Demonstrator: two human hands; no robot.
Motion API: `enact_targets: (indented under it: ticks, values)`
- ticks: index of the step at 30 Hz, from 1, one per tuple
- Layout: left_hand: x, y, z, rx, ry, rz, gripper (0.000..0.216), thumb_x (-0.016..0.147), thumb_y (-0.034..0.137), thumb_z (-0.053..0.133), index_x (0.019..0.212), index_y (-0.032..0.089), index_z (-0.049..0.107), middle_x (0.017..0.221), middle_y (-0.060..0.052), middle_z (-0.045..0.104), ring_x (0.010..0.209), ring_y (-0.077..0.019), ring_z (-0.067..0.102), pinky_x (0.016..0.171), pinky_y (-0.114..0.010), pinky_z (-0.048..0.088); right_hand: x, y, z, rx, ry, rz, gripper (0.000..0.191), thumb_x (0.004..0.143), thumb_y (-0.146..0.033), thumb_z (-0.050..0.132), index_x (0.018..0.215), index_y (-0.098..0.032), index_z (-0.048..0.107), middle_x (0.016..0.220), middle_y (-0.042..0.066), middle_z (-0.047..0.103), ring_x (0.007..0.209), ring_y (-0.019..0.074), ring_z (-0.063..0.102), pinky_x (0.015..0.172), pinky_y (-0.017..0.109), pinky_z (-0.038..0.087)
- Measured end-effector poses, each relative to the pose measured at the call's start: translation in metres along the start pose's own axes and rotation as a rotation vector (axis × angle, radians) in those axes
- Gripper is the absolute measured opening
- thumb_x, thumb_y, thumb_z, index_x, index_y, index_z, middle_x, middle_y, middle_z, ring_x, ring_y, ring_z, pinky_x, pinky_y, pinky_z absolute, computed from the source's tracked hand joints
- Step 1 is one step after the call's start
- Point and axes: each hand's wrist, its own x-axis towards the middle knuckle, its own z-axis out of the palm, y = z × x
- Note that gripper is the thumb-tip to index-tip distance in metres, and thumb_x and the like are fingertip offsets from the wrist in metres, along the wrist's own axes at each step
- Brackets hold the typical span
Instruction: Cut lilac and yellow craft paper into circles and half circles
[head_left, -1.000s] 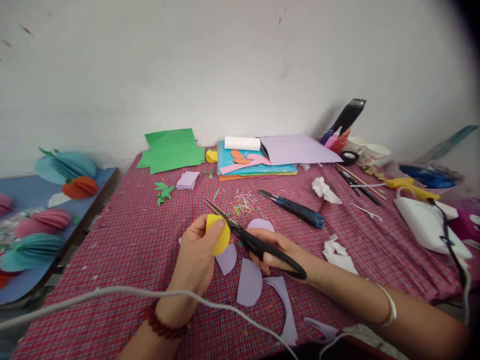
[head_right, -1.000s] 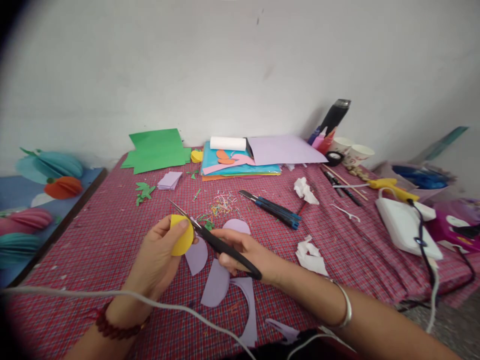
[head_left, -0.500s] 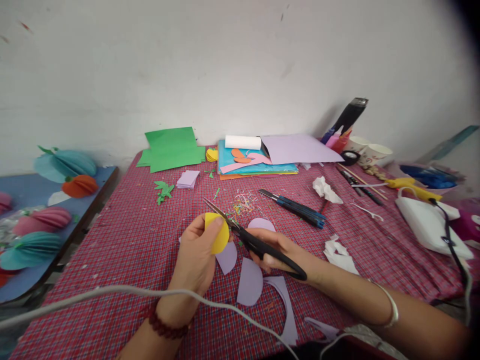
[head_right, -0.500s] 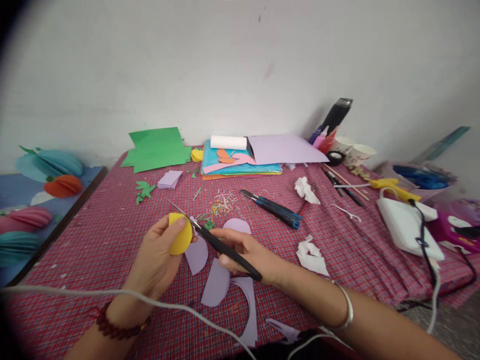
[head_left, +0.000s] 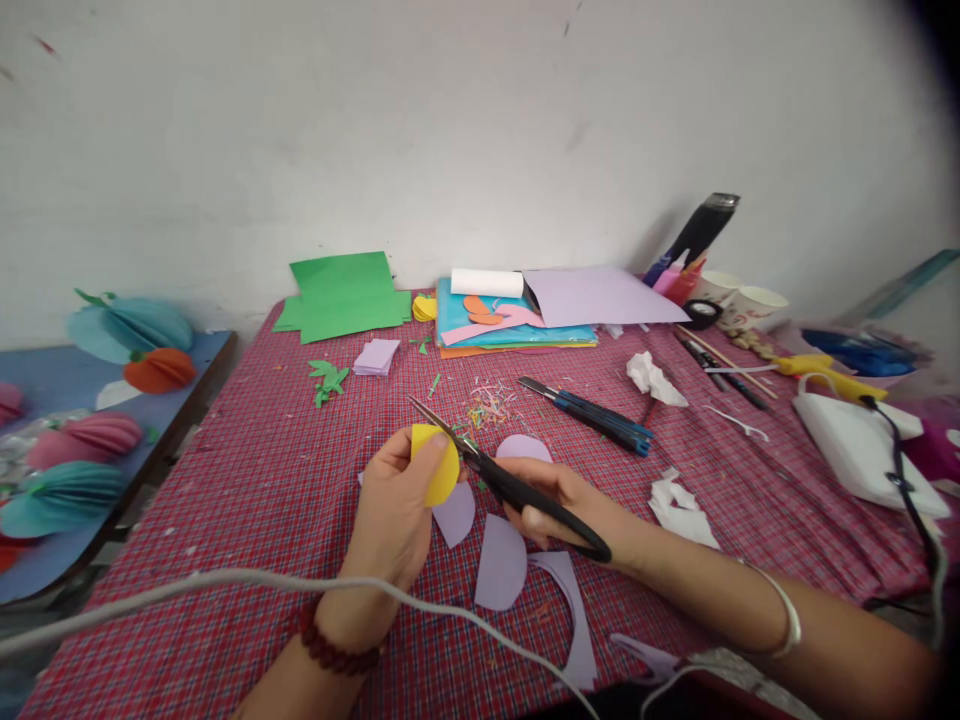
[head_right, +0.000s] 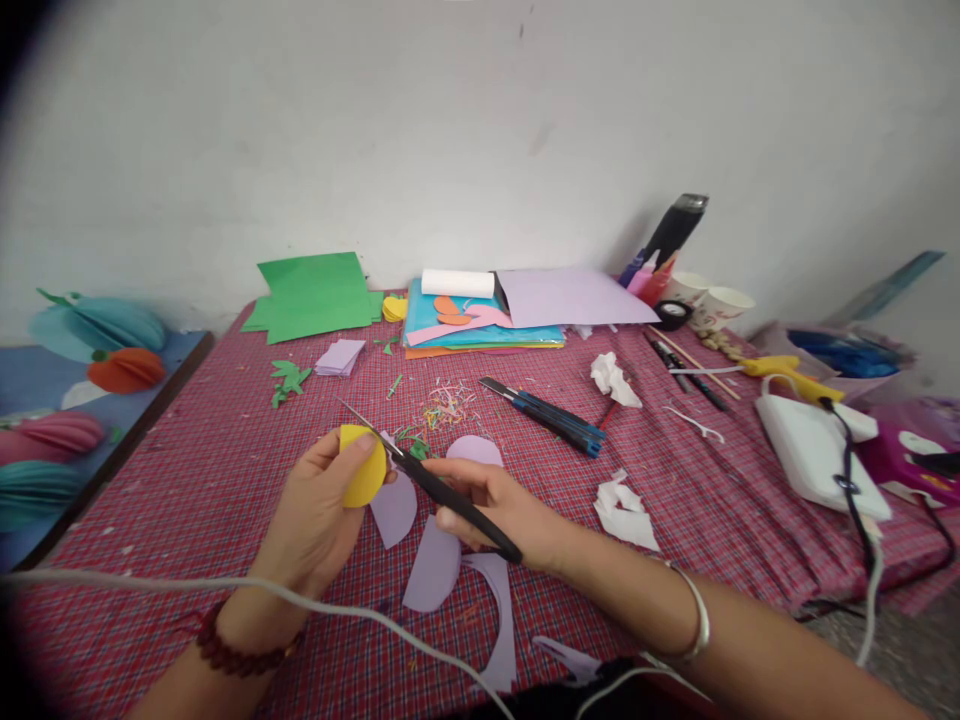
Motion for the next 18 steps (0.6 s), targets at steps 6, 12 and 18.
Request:
enact_targets:
  ticks: [6,12,18]
  values:
    - [-0.0011,0.0013,-0.0003,0.021,-0.012,-0.001,0.016,0.067,0.023,0.073,0.071,0.014,0.06,0.062,0.002,0.062,0.055,-0.0092,0.057,0.054,-0.021,0.046,-0.0018,-0.0037,0.0002,-0.034,0.01,0.004,0.053,0.077,-0.051,0.069,0.113,-0.015,0.054,0.06,-0.008,0.039,0.048,0.0046,0.031,0.043,0.019,0.025]
    - [-0.002,0.0023,-0.0011,0.037,-0.026,-0.01,0.016,0.067,0.023,0.073,0.071,0.014,0.06,0.062,0.002,0.061,0.054,-0.009,0.056,0.053,-0.021,0.046,-0.0032,-0.0034,-0.002,-0.032,0.025,0.044,0.056,0.079,-0.044,0.069,0.123,-0.015,0.052,0.06,-0.008,0.039,0.046,0.0037,0.029,0.042,0.018,0.023]
    - [-0.001,0.0041,-0.0016,0.069,-0.038,-0.019,0.016,0.067,0.022,0.073,0.072,0.014,0.061,0.064,0.002,0.061,0.054,-0.0082,0.055,0.055,-0.021,0.047,-0.0021,-0.0068,-0.009,-0.057,-0.034,0.011,0.055,0.078,-0.044,0.07,0.122,-0.015,0.056,0.064,-0.006,0.042,0.046,0.0024,0.031,0.041,0.017,0.023]
